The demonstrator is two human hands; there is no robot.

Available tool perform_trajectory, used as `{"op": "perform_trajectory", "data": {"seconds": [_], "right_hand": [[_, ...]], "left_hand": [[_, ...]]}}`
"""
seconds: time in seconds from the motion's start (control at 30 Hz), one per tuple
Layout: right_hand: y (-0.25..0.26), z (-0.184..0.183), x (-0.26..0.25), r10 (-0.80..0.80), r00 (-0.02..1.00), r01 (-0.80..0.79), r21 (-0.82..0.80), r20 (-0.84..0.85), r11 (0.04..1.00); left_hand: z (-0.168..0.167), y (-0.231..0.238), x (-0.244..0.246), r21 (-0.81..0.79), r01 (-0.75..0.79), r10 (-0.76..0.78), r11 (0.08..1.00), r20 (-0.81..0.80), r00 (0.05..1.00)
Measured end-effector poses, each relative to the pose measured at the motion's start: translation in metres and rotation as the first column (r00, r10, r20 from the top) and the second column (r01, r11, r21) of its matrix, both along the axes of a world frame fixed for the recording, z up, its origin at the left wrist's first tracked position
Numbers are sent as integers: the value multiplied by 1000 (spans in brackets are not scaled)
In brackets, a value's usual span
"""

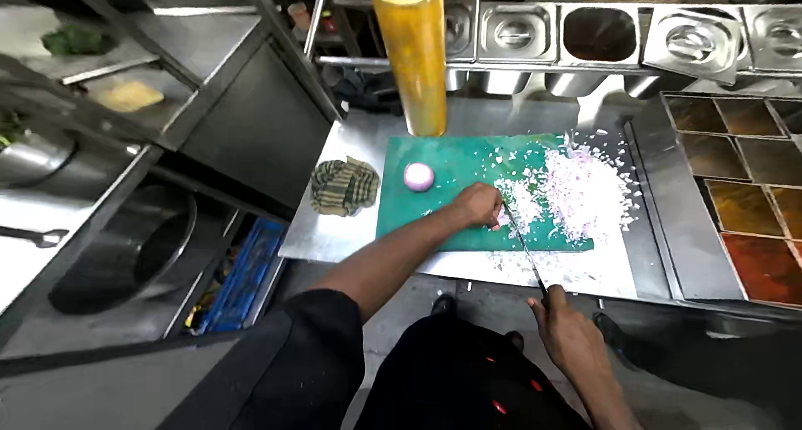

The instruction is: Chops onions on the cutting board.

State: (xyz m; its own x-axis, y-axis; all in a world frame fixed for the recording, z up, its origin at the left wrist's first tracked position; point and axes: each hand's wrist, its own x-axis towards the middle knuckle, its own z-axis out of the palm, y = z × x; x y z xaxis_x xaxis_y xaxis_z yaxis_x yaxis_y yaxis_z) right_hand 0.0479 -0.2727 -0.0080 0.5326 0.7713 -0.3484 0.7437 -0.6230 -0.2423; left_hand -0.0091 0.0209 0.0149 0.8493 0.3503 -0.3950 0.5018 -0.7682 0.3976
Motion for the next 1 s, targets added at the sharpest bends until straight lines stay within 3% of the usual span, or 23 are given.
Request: {"op": "perform_trajectory", "data": {"seconds": [0.13, 0.27, 0.4, 0.53, 0.6, 0.67, 0.77, 0.9, 1.0], "right_hand": [[-1, -15, -2, -18, 998, 10, -135, -61, 991], [7, 3, -3, 5, 1000, -8, -135, -27, 991], [1, -13, -6, -13, 998, 3, -165, -56, 986], [7, 6, -7, 10, 999, -17, -150, -43, 988], [2, -4, -9, -13, 998, 2, -156, -66, 988], [3, -9, -8, -40, 993, 18, -201, -108, 980], [10, 15, -6, -13, 993, -11, -207, -113, 978], [0, -5, -11, -54, 982, 16, -206, -181, 978], [9, 11, -9, -43, 983, 5, -210, -176, 978]], "left_hand": [[5, -2, 5, 23, -8, 9, 1000, -43, 999], [8, -6, 6, 34, -11, 13, 999, -71, 997], [8, -6, 6, 51, -28, 31, 998, -63, 998], [3, -8, 2, 39, -24, 25, 999, -41, 999], [4, -8, 0, 39, -32, 33, 999, -34, 999], [3, -6, -2, 36, -31, 31, 999, -11, 999], [-2, -6, -9, 13, -35, 34, 999, 64, 997], [-9, -4, -18, -2, -52, 52, 999, 162, 985], [-17, -4, -21, 0, -77, 75, 997, 237, 969]]}}
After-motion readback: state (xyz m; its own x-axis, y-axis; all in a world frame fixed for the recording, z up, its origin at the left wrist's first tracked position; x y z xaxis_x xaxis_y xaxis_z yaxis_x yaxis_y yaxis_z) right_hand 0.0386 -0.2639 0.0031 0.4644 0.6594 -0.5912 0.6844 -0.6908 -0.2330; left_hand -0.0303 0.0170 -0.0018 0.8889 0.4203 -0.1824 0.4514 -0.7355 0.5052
